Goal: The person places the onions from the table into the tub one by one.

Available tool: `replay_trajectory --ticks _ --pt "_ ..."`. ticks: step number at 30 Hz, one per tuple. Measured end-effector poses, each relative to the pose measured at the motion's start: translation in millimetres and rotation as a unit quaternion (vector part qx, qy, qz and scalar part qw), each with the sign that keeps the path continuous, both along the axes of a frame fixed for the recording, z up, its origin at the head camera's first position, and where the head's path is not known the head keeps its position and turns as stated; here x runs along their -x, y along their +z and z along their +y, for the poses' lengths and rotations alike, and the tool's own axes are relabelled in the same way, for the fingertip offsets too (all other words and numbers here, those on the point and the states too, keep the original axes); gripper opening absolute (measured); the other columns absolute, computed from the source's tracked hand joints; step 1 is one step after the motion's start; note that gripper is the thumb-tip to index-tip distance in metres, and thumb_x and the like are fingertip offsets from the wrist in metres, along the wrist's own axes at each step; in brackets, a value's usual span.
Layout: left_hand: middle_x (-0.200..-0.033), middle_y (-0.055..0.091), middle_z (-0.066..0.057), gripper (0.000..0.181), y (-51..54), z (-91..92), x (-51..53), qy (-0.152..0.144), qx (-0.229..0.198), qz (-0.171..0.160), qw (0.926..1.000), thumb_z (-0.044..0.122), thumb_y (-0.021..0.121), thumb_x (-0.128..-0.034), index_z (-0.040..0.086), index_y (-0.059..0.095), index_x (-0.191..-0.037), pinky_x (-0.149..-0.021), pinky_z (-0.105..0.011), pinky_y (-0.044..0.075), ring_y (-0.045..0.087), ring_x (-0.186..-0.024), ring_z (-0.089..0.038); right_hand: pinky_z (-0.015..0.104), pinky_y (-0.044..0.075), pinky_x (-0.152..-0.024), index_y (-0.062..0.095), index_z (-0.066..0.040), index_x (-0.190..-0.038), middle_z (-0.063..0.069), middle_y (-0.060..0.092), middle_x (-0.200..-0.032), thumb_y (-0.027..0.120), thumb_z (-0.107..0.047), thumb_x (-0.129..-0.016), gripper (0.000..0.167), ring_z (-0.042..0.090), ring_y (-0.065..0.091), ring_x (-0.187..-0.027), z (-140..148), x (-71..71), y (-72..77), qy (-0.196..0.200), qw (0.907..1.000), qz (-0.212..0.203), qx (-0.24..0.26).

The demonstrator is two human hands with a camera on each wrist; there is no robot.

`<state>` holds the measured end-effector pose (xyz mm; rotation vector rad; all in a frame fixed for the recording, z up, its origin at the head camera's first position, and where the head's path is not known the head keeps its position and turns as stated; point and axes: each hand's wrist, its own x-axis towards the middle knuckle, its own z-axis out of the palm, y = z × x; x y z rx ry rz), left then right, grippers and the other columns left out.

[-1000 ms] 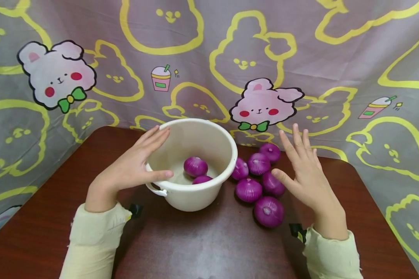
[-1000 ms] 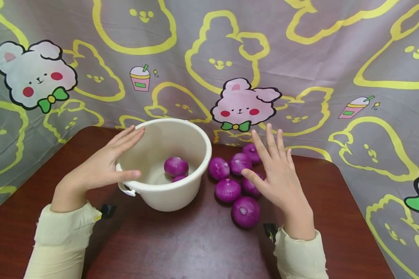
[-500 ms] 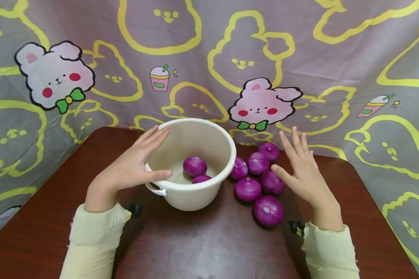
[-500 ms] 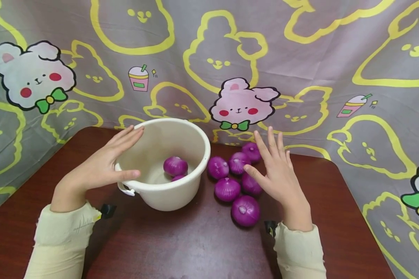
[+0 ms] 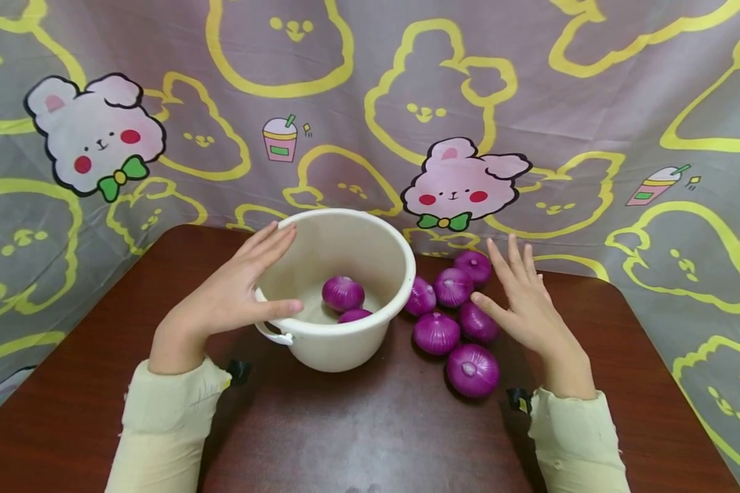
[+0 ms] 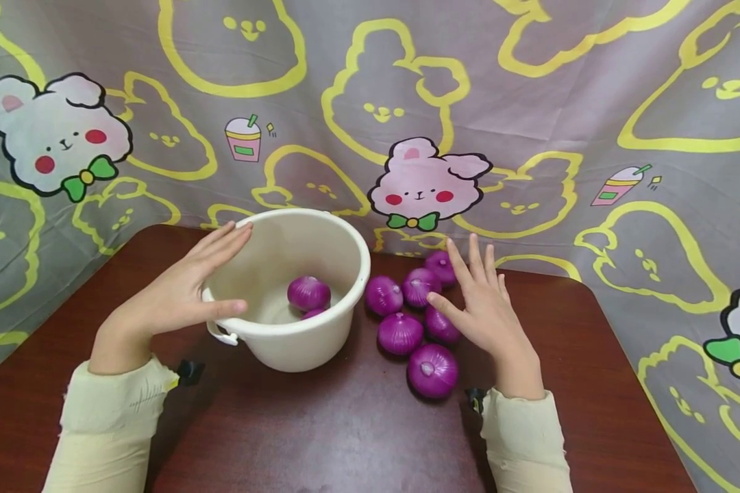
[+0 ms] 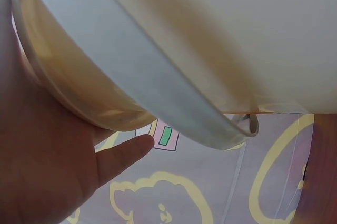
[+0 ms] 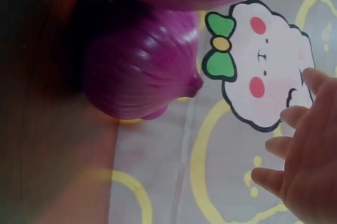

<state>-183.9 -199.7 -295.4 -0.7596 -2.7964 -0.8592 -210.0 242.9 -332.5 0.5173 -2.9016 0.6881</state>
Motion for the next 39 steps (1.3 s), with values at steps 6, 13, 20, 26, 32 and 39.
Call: replay_trajectory --ticks 6,13,20,26,32,39 --pt "-0.168 0.017 0.001 0.100 1.1 0.6 -0.6 -0.002 -0.001 -0.002 1.0000 0.045 0.077 -0.0801 0.015 0.022 -0.159 -0.119 -0.065 0.017 0.003 -0.156 -0.024 0.080 0.004 -0.110 -0.002 -0.035 -0.160 0.004 -0.021 -0.166 0.054 -0.054 -0.096 0.087 0.038 -0.023 -0.151 4.0 3.5 -5.7 -0.005 0.9994 -0.033 -0.010" --pt "-0.168 0.017 0.001 0.100 -1.1 -0.2 -0.1 -0.002 -0.013 -0.009 0.9999 0.045 0.077 -0.0804 0.016 0.022 -0.159 -0.118 -0.067 0.018 0.002 -0.157 -0.024 0.079 0.003 -0.111 -0.004 -0.035 -0.160 0.009 -0.023 -0.165 0.056 -0.056 -0.095 0.091 0.041 -0.024 -0.150 6.6 8.0 -11.9 -0.011 0.9980 -0.059 -0.020" --pt "-0.167 0.018 -0.001 0.100 0.6 -2.2 0.6 -0.010 -0.003 -0.006 0.9999 0.049 0.075 -0.0817 0.015 0.022 -0.159 -0.116 -0.069 0.019 0.003 -0.156 -0.027 0.077 0.002 -0.112 -0.007 -0.033 -0.160 0.012 -0.025 -0.164 0.056 -0.059 -0.093 0.096 0.042 -0.024 -0.150 7.9 8.9 -16.3 -0.011 0.9956 -0.092 -0.015" --pt "-0.167 0.018 -0.002 0.100 4.7 -2.1 0.8 -0.014 0.000 0.000 0.9999 0.049 0.075 -0.0822 0.016 0.021 -0.159 -0.116 -0.068 0.019 0.003 -0.156 -0.026 0.077 0.002 -0.112 -0.005 -0.030 -0.160 0.013 -0.026 -0.164 0.057 -0.060 -0.092 0.097 0.041 -0.024 -0.150 6.9 9.8 -17.1 -0.011 0.9947 -0.102 -0.010" --pt "-0.168 0.017 -0.001 0.100 5.7 -1.9 0.9 -0.014 0.001 -0.001 0.9999 0.050 0.075 -0.0822 0.015 0.021 -0.159 -0.117 -0.068 0.019 0.003 -0.156 -0.026 0.078 0.003 -0.111 -0.001 -0.022 -0.161 0.016 -0.024 -0.164 0.057 -0.058 -0.093 0.097 0.045 -0.020 -0.150 5.3 11.1 -21.3 -0.002 0.9927 -0.121 -0.010" --pt "-0.167 0.018 -0.001 0.100 4.6 -2.5 1.0 -0.014 0.002 -0.002 0.9999 0.049 0.075 -0.0822 0.015 0.021 -0.159 -0.117 -0.068 0.019 0.003 -0.156 -0.026 0.078 0.004 -0.111 0.003 -0.018 -0.161 0.022 -0.018 -0.164 0.060 -0.059 -0.090 0.100 0.050 -0.015 -0.149 2.9 12.4 -28.5 0.006 0.9897 -0.142 -0.017"
